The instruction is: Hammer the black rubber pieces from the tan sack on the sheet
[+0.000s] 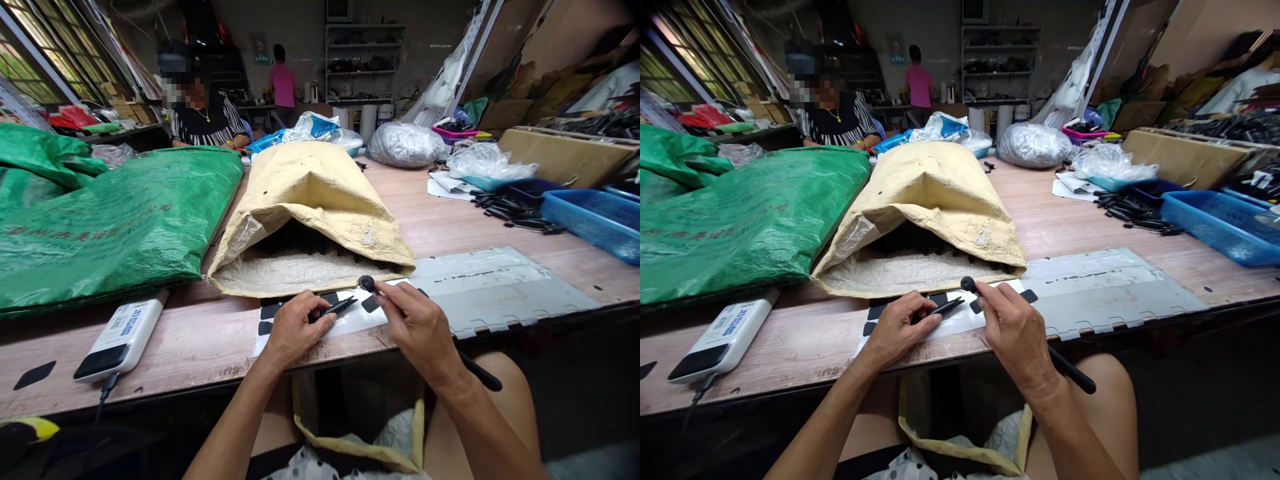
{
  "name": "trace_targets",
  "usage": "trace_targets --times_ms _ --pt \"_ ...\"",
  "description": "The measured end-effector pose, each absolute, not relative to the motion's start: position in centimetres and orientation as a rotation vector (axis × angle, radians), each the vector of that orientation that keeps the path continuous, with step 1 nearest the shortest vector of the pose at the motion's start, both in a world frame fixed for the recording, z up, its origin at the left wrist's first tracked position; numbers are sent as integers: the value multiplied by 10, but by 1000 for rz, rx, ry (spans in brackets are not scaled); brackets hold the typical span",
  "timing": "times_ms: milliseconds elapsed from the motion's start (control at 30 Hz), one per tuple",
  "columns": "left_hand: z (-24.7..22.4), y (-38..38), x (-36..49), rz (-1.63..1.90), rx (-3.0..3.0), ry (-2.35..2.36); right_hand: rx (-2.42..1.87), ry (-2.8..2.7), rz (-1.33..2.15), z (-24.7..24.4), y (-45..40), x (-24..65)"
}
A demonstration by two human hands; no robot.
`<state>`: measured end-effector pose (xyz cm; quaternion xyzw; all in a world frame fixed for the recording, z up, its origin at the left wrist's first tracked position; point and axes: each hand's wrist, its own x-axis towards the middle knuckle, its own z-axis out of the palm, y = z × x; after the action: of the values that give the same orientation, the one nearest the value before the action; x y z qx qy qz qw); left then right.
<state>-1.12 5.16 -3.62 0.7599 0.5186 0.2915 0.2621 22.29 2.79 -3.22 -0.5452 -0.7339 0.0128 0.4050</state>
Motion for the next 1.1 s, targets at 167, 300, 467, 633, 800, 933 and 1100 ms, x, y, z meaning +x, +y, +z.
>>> trace_targets --times_ms 167,300,467,633,800,933,1100 --pt "-36 52 -13 799 2042 1384 -1572 -1866 -180 -48 40 238" --pt "-36 51 -13 788 2035 1376 -1623 -1909 -316 -59 41 239" --pt "-35 50 -13 784 2056 1372 -1633 -1922 -347 -63 39 238" --pt "-35 48 -13 790 2089 1373 -1666 -1916 -360 -63 39 237" --pt "-36 48 -12 782 2095 1384 -1686 -1919 -353 -62 37 236" --pt "-34 46 -12 779 2120 1389 -1693 -1908 -354 -62 37 236" --pt "-25 7 -2 641 2262 1222 -1697 -1908 -347 -63 38 235"
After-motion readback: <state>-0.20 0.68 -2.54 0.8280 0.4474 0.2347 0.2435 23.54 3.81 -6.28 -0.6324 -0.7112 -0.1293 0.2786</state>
